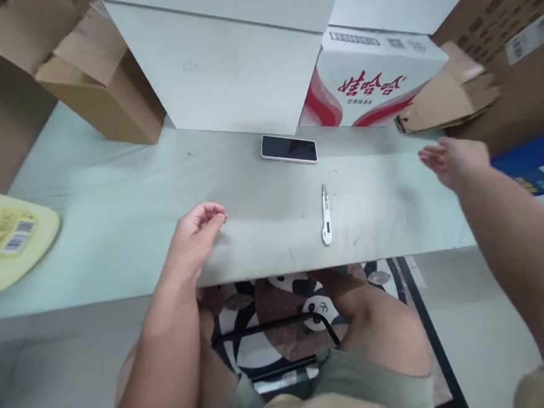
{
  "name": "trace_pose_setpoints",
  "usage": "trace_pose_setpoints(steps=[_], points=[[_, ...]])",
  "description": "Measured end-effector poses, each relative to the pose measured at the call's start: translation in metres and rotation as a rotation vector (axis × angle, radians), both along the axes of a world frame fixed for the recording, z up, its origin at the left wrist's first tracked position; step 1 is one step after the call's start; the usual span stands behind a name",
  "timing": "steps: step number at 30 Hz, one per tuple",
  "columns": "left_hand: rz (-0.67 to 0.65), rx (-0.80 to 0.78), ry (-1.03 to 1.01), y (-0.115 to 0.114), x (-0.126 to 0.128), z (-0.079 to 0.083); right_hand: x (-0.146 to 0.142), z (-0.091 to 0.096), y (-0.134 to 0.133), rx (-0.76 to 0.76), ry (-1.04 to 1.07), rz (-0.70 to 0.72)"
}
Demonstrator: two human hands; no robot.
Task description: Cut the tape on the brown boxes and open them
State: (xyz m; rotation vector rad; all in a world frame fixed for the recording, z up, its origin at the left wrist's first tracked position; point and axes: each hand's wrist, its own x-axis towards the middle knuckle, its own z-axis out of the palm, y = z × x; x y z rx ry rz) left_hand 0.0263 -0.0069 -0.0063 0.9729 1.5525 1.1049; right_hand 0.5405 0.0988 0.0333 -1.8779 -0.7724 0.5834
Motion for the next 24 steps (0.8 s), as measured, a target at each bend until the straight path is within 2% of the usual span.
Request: trace_pose_setpoints(steps=[1, 4, 7, 10, 12, 14, 17, 20, 24], points=[[0.012, 0.003, 0.0, 0.0, -0.002, 0.0, -0.014, -0.008, -0.006, -0.026, 0.006, 0.005], [0.023, 0.016, -0.011, -0.003, -0.006, 0.002, -0.063, -0.034, -0.03, -0.122, -0.058, 0.176], [-0.01, 0.014, 0.004, -0.007, -0.008, 0.002, -0.112, -0.048, -0.034, -0.18, -0.305, 0.433], [-0.05, -0.003, 0.05, -0.012, -0.011, 0.001, -0.158, -0.052, -0.004, -0.15, -0.676, 0.779], [-0.062, -0.003, 0.062, -0.015, -0.015, 0.0, -0.184, -0.052, 0.029, -0.126, -0.825, 0.911], [-0.068, 0.01, 0.09, -0.016, -0.02, 0.0, -0.205, -0.052, 0.063, -0.18, -0.905, 0.961], [-0.079, 0.023, 0.192, -0.018, -0.024, 0.001, -0.222, -0.054, 0.102, -0.367, -0.928, 0.973], [-0.107, 0.036, 0.255, -0.021, -0.027, 0.003, -0.226, -0.055, 0.12, -0.48, -0.925, 1.021], [-0.128, 0.049, 0.244, -0.023, -0.031, 0.005, -0.223, -0.058, 0.132, -0.511, -0.98, 1.076]])
